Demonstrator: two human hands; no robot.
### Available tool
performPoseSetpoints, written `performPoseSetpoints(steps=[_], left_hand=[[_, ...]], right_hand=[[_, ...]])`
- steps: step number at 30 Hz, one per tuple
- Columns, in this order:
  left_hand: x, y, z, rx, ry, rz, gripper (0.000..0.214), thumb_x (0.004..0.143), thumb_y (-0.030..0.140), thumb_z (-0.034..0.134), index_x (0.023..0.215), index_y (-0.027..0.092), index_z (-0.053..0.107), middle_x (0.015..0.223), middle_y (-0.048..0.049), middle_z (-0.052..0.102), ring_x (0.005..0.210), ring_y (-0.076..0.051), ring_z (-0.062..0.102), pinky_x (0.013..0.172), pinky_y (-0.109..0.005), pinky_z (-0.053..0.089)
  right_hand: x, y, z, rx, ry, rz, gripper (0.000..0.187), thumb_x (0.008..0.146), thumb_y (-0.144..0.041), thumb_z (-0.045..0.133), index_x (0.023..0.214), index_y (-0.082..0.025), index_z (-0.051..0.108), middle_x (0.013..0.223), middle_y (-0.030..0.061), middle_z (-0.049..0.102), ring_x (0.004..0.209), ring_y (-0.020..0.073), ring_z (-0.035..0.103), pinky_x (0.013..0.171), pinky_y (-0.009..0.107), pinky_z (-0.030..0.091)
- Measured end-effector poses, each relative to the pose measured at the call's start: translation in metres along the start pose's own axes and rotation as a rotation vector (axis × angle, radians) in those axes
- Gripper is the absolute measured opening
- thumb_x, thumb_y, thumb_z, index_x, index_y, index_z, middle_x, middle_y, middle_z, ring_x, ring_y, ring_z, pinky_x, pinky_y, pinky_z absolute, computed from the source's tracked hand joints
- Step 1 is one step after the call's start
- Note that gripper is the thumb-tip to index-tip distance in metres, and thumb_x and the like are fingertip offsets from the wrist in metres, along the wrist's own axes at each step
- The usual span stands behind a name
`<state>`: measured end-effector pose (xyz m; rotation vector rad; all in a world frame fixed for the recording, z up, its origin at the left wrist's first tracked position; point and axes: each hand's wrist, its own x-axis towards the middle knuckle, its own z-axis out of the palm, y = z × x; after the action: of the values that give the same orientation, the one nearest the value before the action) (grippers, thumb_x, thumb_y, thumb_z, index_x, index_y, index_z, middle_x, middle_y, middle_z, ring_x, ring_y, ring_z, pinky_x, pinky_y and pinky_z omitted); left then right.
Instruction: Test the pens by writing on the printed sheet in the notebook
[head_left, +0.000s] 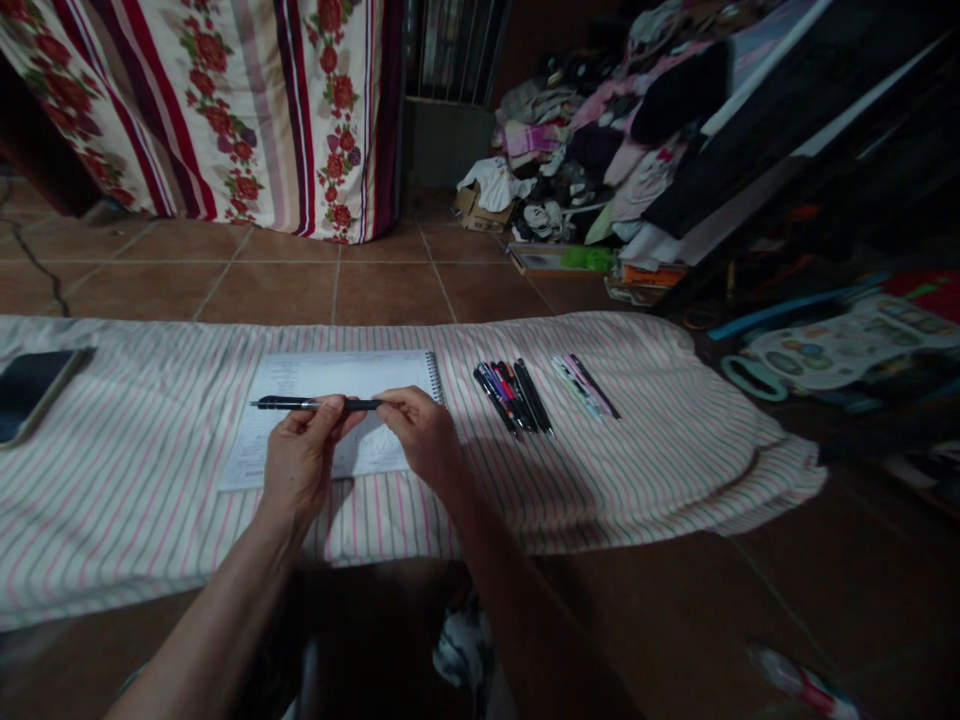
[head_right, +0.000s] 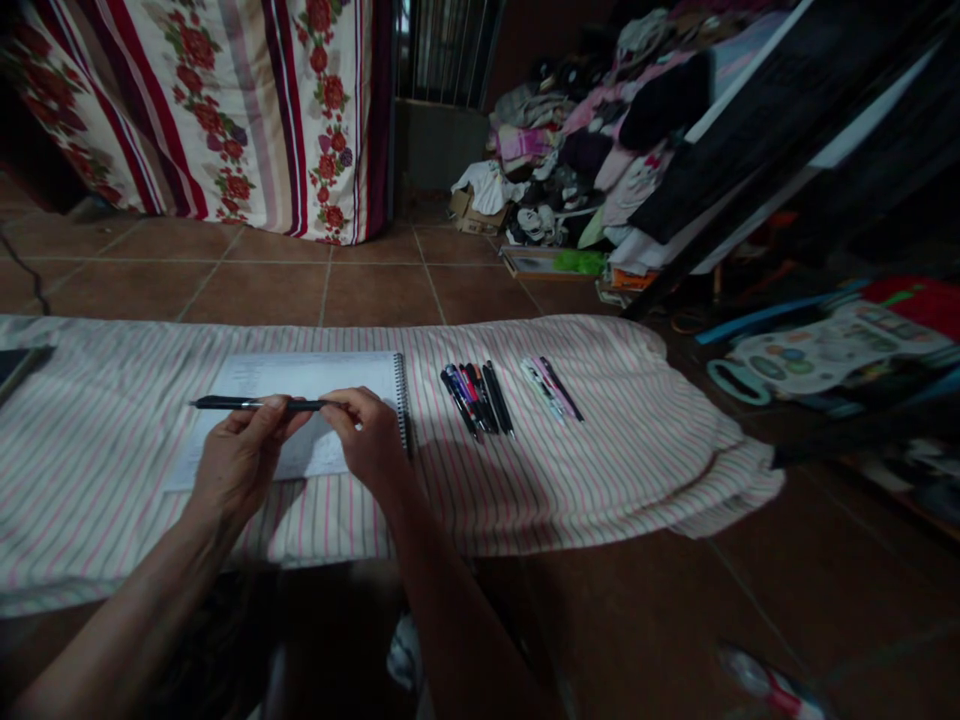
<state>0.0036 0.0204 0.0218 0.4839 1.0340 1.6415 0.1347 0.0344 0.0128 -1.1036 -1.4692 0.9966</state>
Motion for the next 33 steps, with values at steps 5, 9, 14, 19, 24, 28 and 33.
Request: performPoseSetpoints(steps=[5, 9, 14, 19, 24, 28, 33], left_hand=[[0.0024, 0.0008, -0.0034, 0.008, -0.007, -0.018, 0.024, 0.051, 0.022, 0.083, 0.064, 0.01, 0.067, 0.073, -0.0016, 0.068, 0.072, -0.013, 0.066, 0.077, -0.028, 0.056], [0.0045, -0.0015, -0.0055, -0.009, -0.017, -0.033, 0.025, 0.051, 0.022, 0.083, 0.066, 0.01, 0.068, 0.073, -0.0005, 0.068, 0.072, -0.012, 0.065, 0.077, -0.026, 0.056], [0.0056, -0.0026, -0.0037, -0.079, -0.047, -0.075, 0.023, 0.049, 0.019, 0.084, 0.063, 0.011, 0.068, 0.074, 0.0, 0.068, 0.075, -0.012, 0.065, 0.077, -0.025, 0.056], [0.0034, -0.0011, -0.0015, -0.125, -0.067, -0.124, 0.021, 0.051, 0.015, 0.083, 0.065, 0.011, 0.068, 0.075, 0.0006, 0.069, 0.076, -0.012, 0.067, 0.081, -0.025, 0.055], [0.0018, -0.0011, -0.0031, -0.087, -0.118, -0.179, 0.022, 0.057, 0.011, 0.079, 0.077, 0.012, 0.069, 0.073, -0.0008, 0.071, 0.076, -0.016, 0.069, 0.079, -0.025, 0.056], [0.0008, -0.0018, -0.0045, -0.054, -0.14, -0.204, 0.022, 0.062, 0.011, 0.075, 0.082, 0.011, 0.068, 0.076, -0.0036, 0.072, 0.079, -0.017, 0.07, 0.081, -0.026, 0.055], [0.001, 0.0006, -0.0073, 0.016, -0.15, -0.184, 0.029, 0.065, 0.016, 0.073, 0.092, 0.01, 0.065, 0.077, -0.0058, 0.072, 0.079, -0.018, 0.069, 0.083, -0.029, 0.053]], right_hand=[[0.0022, 0.0044, 0.0005, 0.155, -0.064, 0.119, 0.018, 0.075, -0.027, 0.06, 0.089, -0.019, 0.067, 0.063, -0.0031, 0.058, 0.056, 0.0097, 0.053, 0.054, 0.022, 0.042], [0.0034, 0.0072, 0.0023, 0.265, -0.07, 0.199, 0.025, 0.072, -0.028, 0.062, 0.093, -0.016, 0.068, 0.06, -0.0028, 0.061, 0.054, 0.0093, 0.056, 0.057, 0.024, 0.045], [0.0033, 0.0071, 0.0053, 0.393, 0.011, 0.268, 0.024, 0.069, -0.029, 0.064, 0.088, -0.015, 0.068, 0.067, 0.0002, 0.065, 0.054, 0.0092, 0.057, 0.053, 0.023, 0.045], [0.003, 0.0023, 0.0045, 0.433, 0.058, 0.287, 0.021, 0.068, -0.029, 0.065, 0.083, -0.015, 0.068, 0.066, 0.0002, 0.065, 0.054, 0.0092, 0.057, 0.051, 0.023, 0.045], [0.0024, 0.0016, 0.0027, 0.455, 0.085, 0.327, 0.023, 0.067, -0.03, 0.066, 0.084, -0.015, 0.068, 0.068, 0.0012, 0.066, 0.058, 0.0104, 0.059, 0.054, 0.024, 0.048], [0.0025, 0.0053, 0.0017, 0.452, 0.105, 0.33, 0.023, 0.068, -0.031, 0.067, 0.085, -0.015, 0.069, 0.068, 0.0013, 0.067, 0.058, 0.0107, 0.059, 0.055, 0.025, 0.048], [0.0038, 0.0065, -0.0011, 0.476, 0.133, 0.351, 0.023, 0.067, -0.032, 0.067, 0.083, -0.015, 0.069, 0.068, 0.0015, 0.066, 0.059, 0.0106, 0.059, 0.057, 0.025, 0.049]])
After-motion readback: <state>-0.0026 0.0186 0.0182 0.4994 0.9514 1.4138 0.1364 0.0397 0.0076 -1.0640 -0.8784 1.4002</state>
